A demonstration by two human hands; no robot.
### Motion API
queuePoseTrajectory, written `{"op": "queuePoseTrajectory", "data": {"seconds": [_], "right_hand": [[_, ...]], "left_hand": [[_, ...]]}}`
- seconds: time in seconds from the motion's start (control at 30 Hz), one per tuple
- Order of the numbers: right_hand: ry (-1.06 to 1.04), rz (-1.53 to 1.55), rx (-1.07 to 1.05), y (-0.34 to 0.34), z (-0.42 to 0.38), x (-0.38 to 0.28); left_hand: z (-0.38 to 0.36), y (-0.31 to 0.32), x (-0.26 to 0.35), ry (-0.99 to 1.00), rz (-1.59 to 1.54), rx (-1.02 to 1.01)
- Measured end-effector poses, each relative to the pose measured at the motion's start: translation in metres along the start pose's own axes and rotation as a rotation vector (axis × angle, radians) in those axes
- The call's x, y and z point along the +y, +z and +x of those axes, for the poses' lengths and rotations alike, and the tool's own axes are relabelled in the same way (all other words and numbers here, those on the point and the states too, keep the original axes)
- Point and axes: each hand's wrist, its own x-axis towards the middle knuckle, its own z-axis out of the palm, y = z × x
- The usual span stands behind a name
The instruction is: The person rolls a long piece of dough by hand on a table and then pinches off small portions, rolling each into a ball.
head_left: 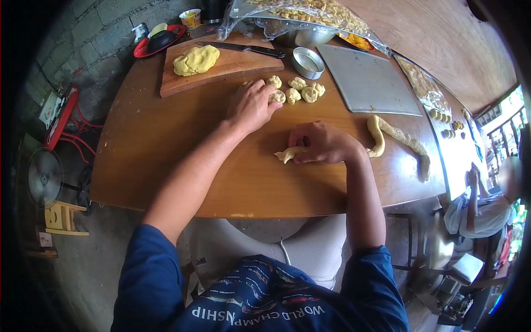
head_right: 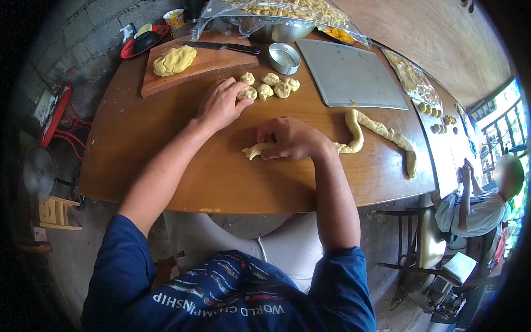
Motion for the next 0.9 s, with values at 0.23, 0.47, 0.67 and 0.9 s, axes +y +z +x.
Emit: {"op": "queuePoseTrajectory", "data": {"seconds": [0.23,0.47,0.67,0.9], "right_hand": [[-0.072,0.029,-0.006,0.0,-0.001,0.005],[-0.069,0.183,0.151,-0.004,-0.002,0.011],[-0.076,0.501,0.086,0.0,0.001,0.003],[0.001,0.501,-0.086,0.0,0.005,0.0]], "left_hand": [[0.001,0.003,-0.008,-0.034,-0.143,-0.023],[-0.013,-0.061,0.01,0.005,-0.458,-0.075],[-0.044,-0.055,0.056,0.056,-0.629,-0.265],[-0.045,-0.073,0.051,0.153,-0.594,-0.353]]}}
